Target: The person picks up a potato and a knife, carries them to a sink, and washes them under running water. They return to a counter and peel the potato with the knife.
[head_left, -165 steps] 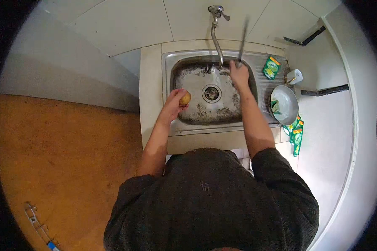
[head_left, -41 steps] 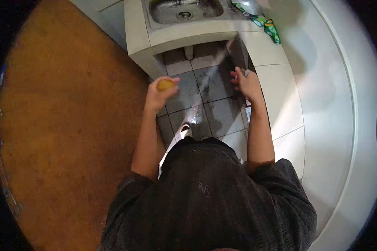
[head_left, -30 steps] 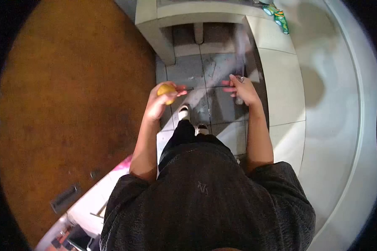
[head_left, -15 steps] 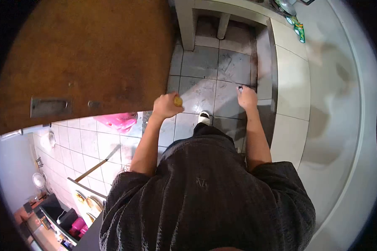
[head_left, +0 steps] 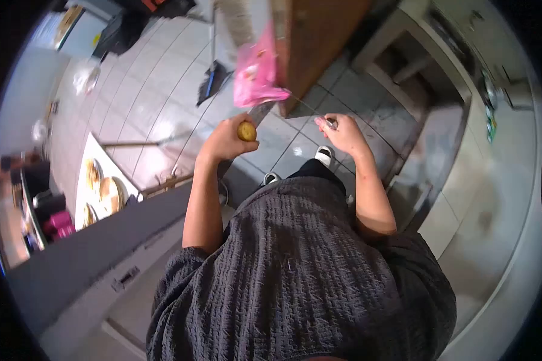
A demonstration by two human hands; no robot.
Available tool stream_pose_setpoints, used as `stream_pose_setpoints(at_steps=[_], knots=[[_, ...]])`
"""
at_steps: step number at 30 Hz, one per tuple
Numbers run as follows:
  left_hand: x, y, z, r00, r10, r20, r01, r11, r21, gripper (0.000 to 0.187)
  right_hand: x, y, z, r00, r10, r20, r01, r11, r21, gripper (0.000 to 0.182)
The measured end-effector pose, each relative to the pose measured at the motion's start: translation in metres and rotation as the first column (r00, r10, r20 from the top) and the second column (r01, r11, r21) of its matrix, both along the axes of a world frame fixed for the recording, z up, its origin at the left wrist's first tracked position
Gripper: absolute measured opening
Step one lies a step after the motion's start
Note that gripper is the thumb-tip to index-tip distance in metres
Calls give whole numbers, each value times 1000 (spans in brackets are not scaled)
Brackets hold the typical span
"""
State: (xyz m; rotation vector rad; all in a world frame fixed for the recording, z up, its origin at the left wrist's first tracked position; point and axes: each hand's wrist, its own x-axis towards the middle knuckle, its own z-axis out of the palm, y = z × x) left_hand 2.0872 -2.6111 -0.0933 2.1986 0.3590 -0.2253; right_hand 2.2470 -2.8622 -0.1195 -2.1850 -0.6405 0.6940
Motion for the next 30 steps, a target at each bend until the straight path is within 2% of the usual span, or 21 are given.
stream_pose_setpoints(at_steps=[1, 2, 3, 5, 7, 9, 11, 14, 16, 17, 19, 23, 24, 25, 27, 29, 30], knots=[[-17, 10, 0, 999, 49, -10, -49, 999, -2, 36, -9, 21, 2, 995, 48, 85, -46, 999, -28, 42], [-29, 17, 1, 994, 101, 33, -100, 995, -12, 37, -12, 38, -4, 996, 39, 79, -43, 998, 55, 43], [-44, 26, 1, 986, 150, 79, -148, 989, -22, 39, -20, 58, -8, 994, 86, 69, -89, 995, 52, 43], [-73, 43, 0, 972, 231, 29, -231, 973, -16, 39, -34, 98, -10, 979, 110, 174, -120, 992, 48, 39], [-91, 61, -10, 956, 251, 153, -265, 961, 77, 38, -40, 130, -12, 971, 163, 175, -174, 983, 53, 37], [-101, 75, -12, 924, 371, 95, -374, 927, 19, 38, -47, 157, -10, 966, 195, 171, -218, 967, 128, 37], [-105, 94, -19, 854, 481, 197, -497, 867, 34, 39, -49, 186, -5, 958, 243, 153, -260, 960, 103, 34], [-99, 132, -26, 811, 536, 234, -552, 834, 6, 41, -47, 232, -6, 951, 287, 112, -294, 954, 58, 29], [-92, 164, -31, 801, 573, 174, -575, 817, -48, 41, -41, 267, -22, 944, 307, -118, -282, 940, 189, 29], [-92, 180, -32, 794, 597, 115, -589, 802, -100, 41, -39, 284, -29, 940, 321, -115, -296, 936, 192, 29], [-81, 215, -32, 789, 609, 75, -602, 792, -98, 42, -26, 326, -39, 883, 325, -338, -298, 946, 129, 30], [-54, 285, -12, 785, 618, 33, -615, 785, -76, 45, 1, 407, -30, 833, 311, -457, -318, 946, 62, 34], [-49, 302, -5, 780, 626, 15, -624, 779, -68, 46, 9, 428, -22, 794, 293, -533, -324, 945, 38, 36], [-46, 320, 0, 770, 638, 23, -636, 769, -67, 46, 17, 450, -13, 792, 309, -527, -339, 940, 41, 36], [-43, 357, 8, 721, 690, 64, -671, 718, -184, 48, 29, 493, 3, 703, 320, -635, -283, 945, 162, 36], [-43, 391, 16, 691, 721, 52, -693, 682, -234, 49, 37, 540, 15, 705, 339, -623, -289, 940, 184, 34], [-45, 407, 17, 637, 767, 74, -717, 625, -308, 49, 42, 564, 17, 713, 372, -594, -303, 928, 217, 32]])
